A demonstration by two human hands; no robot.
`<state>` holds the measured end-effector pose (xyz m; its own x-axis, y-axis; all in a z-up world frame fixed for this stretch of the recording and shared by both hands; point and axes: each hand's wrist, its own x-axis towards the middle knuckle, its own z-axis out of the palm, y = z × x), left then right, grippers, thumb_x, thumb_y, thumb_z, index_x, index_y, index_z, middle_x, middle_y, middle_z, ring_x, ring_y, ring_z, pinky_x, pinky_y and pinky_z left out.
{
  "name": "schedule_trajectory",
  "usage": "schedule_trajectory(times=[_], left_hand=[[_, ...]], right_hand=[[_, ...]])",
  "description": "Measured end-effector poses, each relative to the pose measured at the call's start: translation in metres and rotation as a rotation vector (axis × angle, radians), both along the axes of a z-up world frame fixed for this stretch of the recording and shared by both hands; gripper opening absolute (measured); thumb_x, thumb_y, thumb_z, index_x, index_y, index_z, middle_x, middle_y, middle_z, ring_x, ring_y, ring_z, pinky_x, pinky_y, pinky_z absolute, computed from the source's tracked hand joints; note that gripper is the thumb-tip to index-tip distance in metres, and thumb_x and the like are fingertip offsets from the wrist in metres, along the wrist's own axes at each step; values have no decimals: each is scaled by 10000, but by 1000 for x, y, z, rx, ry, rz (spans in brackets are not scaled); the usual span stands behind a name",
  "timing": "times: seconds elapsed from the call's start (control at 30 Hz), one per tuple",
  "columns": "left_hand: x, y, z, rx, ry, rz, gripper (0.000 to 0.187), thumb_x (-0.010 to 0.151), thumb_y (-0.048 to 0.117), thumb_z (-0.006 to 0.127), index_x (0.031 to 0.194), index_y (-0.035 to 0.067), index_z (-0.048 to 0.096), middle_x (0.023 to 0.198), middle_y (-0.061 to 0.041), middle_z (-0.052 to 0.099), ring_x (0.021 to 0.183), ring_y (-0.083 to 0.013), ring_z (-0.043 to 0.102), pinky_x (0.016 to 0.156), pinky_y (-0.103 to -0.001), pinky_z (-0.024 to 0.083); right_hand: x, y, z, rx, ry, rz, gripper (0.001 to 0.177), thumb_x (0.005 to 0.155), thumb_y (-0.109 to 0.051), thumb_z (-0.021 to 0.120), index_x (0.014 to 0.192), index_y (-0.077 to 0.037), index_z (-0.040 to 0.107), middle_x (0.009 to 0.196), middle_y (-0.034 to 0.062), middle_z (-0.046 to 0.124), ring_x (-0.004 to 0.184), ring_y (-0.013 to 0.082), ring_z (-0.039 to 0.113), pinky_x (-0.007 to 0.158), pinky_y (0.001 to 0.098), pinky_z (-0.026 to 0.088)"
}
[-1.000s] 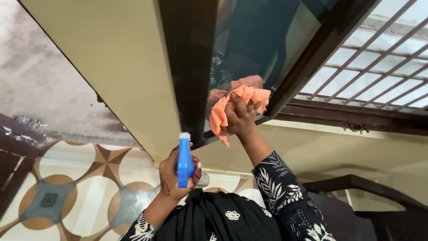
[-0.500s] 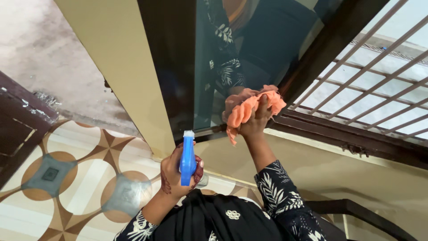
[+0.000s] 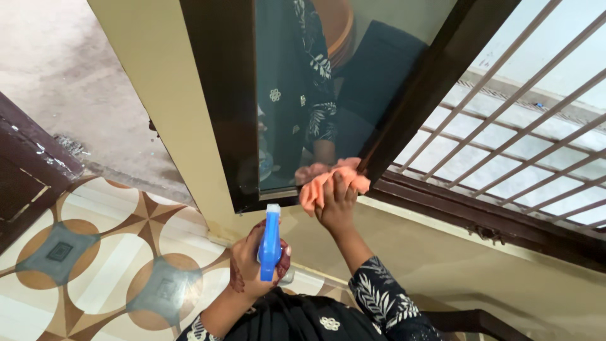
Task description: The person sprays a cleaning solution from a blue bottle onto a large glass surface and wipes it with an orange cloth. The person repeatedly sprays and wipes the glass, moving the cloth in circular and linear motions to clean the surface.
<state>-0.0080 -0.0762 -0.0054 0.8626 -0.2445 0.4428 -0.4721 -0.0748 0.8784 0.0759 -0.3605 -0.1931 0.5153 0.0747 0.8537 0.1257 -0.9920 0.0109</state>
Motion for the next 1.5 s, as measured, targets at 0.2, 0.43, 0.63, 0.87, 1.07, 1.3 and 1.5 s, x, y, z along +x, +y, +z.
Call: schedule_trajectory(times=[0.2, 0.43, 0.63, 0.87, 1.07, 1.3, 1.5], left_hand=[[0, -2, -7, 18, -62, -22, 494, 744, 63, 751, 1216, -19, 625, 737, -55, 754, 613, -178, 767, 606, -283, 599], [18, -11, -5, 75, -159, -3, 478, 763, 75, 783, 1196, -41, 616, 741, -66, 739, 617, -194, 747, 607, -291, 589], [44, -5, -12, 48, -172, -32, 464, 764, 37, 769, 1190, -60, 611, 766, -68, 729, 608, -181, 738, 590, -288, 584], [58, -2, -18, -2, 62, -196, 426, 779, 27, 760, 1176, -61, 632, 762, -83, 731, 573, -187, 721, 558, -290, 586], [55, 1, -8, 81, -160, -121, 382, 790, 56, 771, 1135, -26, 629, 774, -67, 733, 624, -187, 745, 608, -292, 588], [39, 13, -12, 65, -162, -113, 429, 818, 75, 750, 1218, -11, 620, 777, -61, 746, 654, -196, 761, 650, -295, 598], [22, 31, -23, 93, -110, -47, 487, 802, 89, 761, 1255, 0, 607, 753, -46, 753, 665, -183, 773, 664, -290, 600]], right_hand=[[-30, -18, -51, -33, 47, 7, 464, 931, -282, 732, 1364, -171, 609, 1561, 80, 479, 1442, 358, 419, 1210, 551, 299], [-1, -54, 86, -21, -249, -27, 505, 1046, -335, 616, 1429, -28, 497, 1635, 200, 275, 1559, 464, 227, 1268, 621, 202], [25, -43, 167, -14, -464, -179, 709, 1062, -508, 535, 1616, -131, 301, 1708, 95, 237, 1599, 309, 262, 1299, 556, 284], [23, -39, 99, 3, -380, -278, 742, 1059, -487, 535, 1625, -104, 245, 1717, 126, 175, 1603, 370, 196, 1301, 569, 244], [11, -32, 50, 28, -274, -251, 773, 1057, -469, 536, 1634, -81, 198, 1725, 153, 122, 1606, 423, 139, 1302, 580, 211], [-13, 26, 0, 572, -53, -69, 726, 1036, -290, 558, 1634, -42, 229, 1727, 247, 30, 1596, 493, 57, 1283, 596, 122], [-23, 96, -10, 454, 135, 46, 762, 909, -143, 681, 1587, -32, 350, 1673, 230, 296, 1541, 486, 292, 1257, 596, 215]])
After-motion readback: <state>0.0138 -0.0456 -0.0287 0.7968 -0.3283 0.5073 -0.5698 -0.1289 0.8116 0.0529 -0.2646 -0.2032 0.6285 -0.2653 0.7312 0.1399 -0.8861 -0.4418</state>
